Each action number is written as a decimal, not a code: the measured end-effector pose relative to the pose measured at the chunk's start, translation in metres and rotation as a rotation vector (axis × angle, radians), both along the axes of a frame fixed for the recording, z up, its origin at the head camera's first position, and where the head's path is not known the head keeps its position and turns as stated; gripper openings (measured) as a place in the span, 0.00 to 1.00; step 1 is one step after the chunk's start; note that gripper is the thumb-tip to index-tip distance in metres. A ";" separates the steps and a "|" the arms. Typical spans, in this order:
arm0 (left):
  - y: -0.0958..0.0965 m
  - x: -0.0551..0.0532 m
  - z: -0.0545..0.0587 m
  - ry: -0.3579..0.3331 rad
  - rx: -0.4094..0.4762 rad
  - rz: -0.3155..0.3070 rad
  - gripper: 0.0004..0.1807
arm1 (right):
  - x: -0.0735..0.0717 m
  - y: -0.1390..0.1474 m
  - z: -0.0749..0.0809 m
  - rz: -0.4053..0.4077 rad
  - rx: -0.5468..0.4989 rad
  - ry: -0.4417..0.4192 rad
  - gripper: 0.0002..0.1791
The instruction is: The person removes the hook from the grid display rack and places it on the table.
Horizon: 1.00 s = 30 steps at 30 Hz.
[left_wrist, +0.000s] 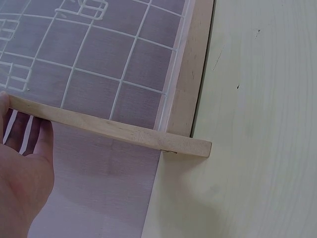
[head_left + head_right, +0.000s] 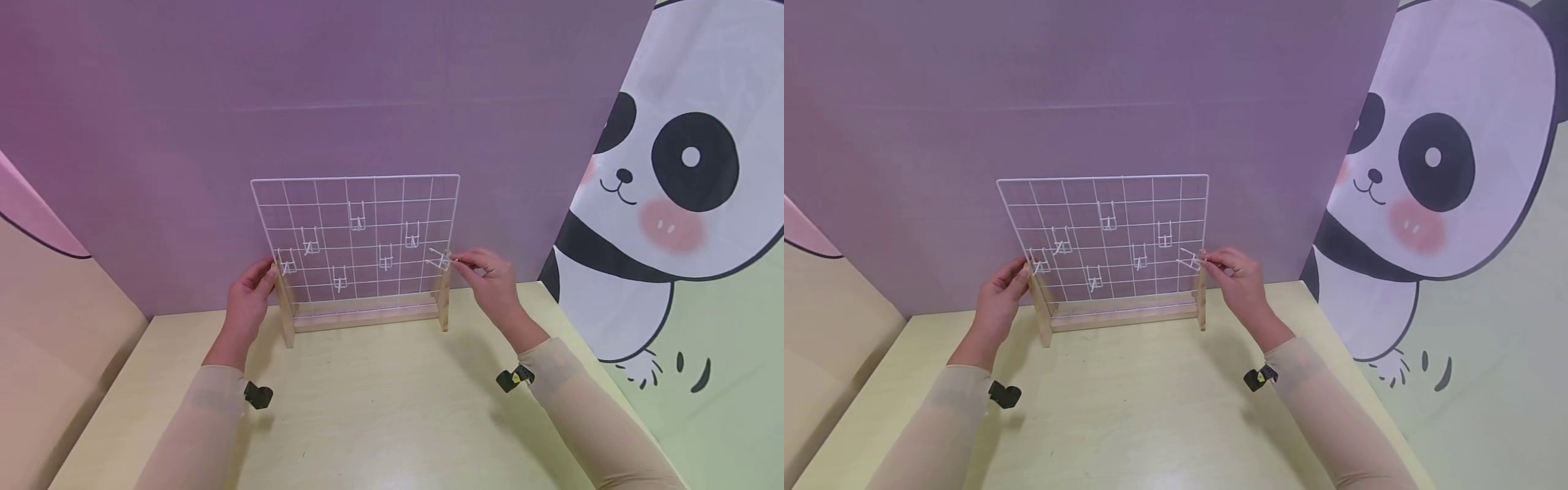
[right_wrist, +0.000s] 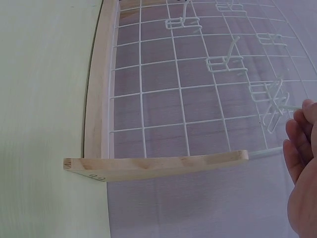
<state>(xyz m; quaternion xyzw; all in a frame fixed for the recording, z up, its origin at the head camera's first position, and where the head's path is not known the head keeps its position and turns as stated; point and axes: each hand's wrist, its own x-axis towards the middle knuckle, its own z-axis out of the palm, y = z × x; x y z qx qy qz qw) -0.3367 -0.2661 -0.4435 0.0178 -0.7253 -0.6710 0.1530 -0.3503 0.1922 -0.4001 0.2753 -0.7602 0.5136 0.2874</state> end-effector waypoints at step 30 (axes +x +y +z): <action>-0.004 -0.002 -0.001 0.003 0.017 -0.038 0.28 | -0.010 -0.006 -0.049 0.110 0.279 0.097 0.08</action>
